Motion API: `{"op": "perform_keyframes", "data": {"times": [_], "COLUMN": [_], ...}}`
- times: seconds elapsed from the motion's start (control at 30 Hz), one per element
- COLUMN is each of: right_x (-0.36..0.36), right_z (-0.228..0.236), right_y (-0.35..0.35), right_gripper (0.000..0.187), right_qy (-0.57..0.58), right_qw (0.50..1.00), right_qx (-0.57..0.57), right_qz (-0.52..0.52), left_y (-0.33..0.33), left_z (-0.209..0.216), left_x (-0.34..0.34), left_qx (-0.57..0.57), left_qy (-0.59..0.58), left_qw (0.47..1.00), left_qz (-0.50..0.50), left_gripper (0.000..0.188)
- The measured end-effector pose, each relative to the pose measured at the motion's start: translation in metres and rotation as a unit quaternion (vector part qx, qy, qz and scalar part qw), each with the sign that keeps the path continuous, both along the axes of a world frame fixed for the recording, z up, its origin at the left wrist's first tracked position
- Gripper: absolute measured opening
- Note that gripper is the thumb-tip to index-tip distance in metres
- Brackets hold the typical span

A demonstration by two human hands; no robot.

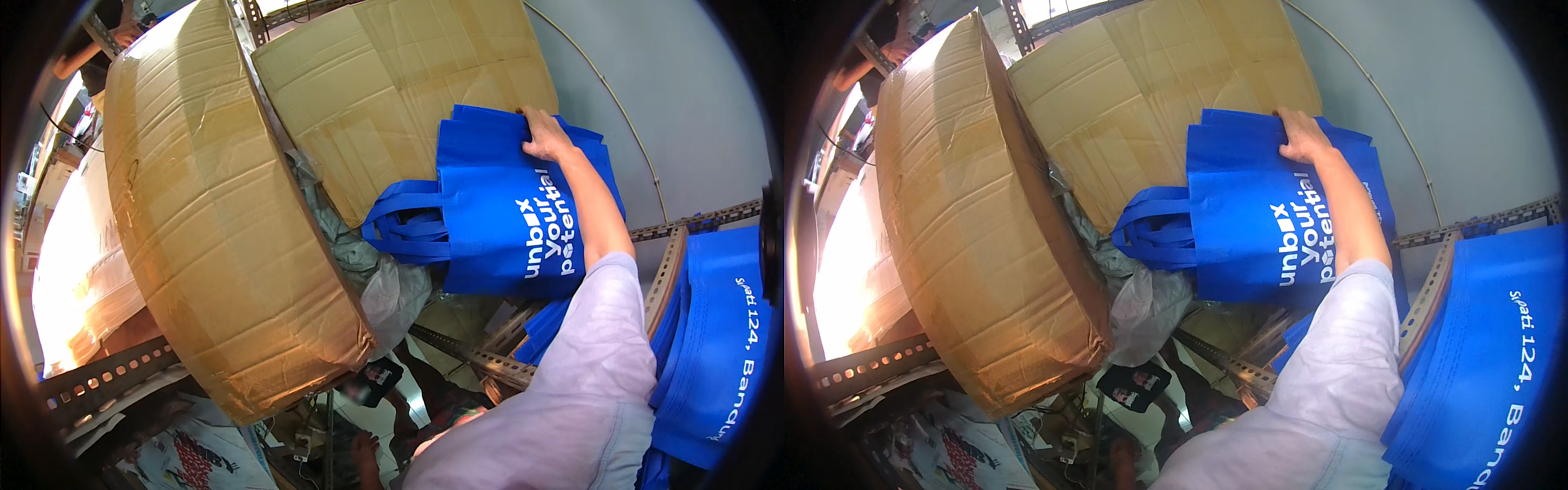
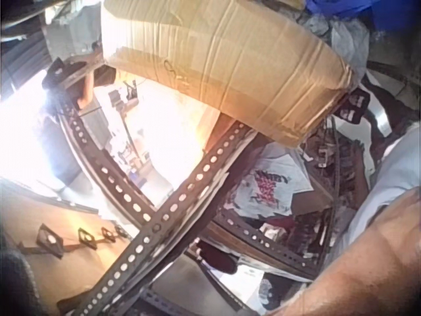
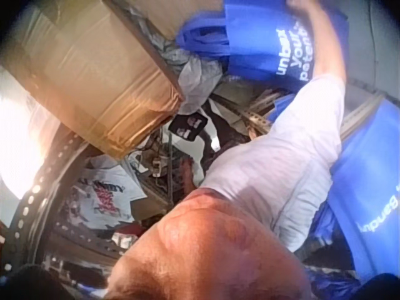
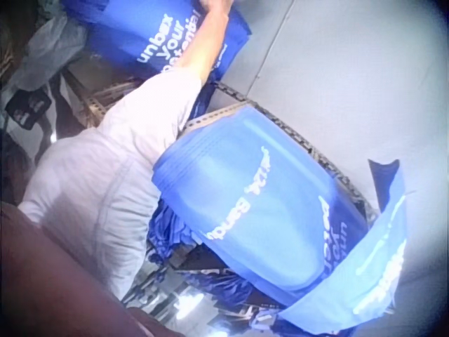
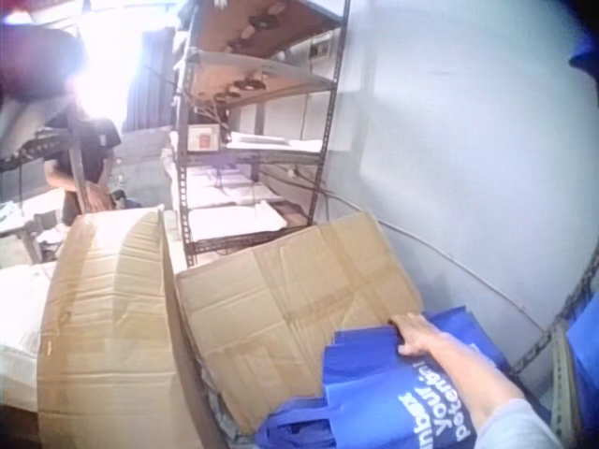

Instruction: The person folds blue reusable tote bags on the floor and then stacks them on a metal shelf. The person handles the bags one by one, smoothing them out before folding and placing them in a neat pile.

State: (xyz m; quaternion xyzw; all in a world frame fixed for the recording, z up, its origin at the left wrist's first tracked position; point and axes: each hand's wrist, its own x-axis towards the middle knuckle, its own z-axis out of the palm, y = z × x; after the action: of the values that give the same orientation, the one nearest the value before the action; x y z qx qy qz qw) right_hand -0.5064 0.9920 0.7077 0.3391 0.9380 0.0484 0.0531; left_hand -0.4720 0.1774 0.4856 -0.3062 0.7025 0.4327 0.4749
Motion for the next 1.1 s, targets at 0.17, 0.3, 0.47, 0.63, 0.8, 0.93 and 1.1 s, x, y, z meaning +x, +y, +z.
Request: {"op": "perform_keyframes", "data": {"times": [0.17,0.3,0.47,0.63,0.8,0.93,1.1], "right_x": [0.019,0.016,0.019,0.008,-0.039,-0.08,-0.062], "right_z": [-0.019,-0.013,-0.011,0.008,0.077,0.154,0.235], "right_y": [0.0,-0.016,-0.026,-0.04,-0.087,-0.205,-0.37], "right_gripper": [0.06,0.05,0.035,0.037,0.03,0.017,0.005], "right_qy": [0.067,0.011,-0.045,0.098,0.364,0.525,0.64], "right_qw": [0.99,0.999,0.995,0.986,0.865,0.758,0.682], "right_qx": [0.057,-0.004,0.03,0.128,0.328,0.387,0.342], "right_qz": [0.109,0.037,0.082,-0.043,-0.11,-0.022,0.093], "left_y": [0.026,0.017,-0.002,-0.004,-0.036,-0.051,-0.088], "left_z": [0.02,0.021,0.018,0.036,0.027,0.049,0.102], "left_x": [-0.012,-0.011,0.005,0.007,0.023,0.038,0.043], "left_qx": [-0.004,-0.009,0.024,0.048,0.103,0.126,0.13], "left_qy": [0.012,0.011,0.021,0.049,0.089,0.114,0.21], "left_qw": [1.0,1.0,0.999,0.998,0.99,0.979,0.946], "left_qz": [-0.001,-0.016,0.025,0.009,-0.04,-0.108,-0.211], "left_gripper": [0.035,0.03,0.027,0.028,0.028,0.03,0.03]}}
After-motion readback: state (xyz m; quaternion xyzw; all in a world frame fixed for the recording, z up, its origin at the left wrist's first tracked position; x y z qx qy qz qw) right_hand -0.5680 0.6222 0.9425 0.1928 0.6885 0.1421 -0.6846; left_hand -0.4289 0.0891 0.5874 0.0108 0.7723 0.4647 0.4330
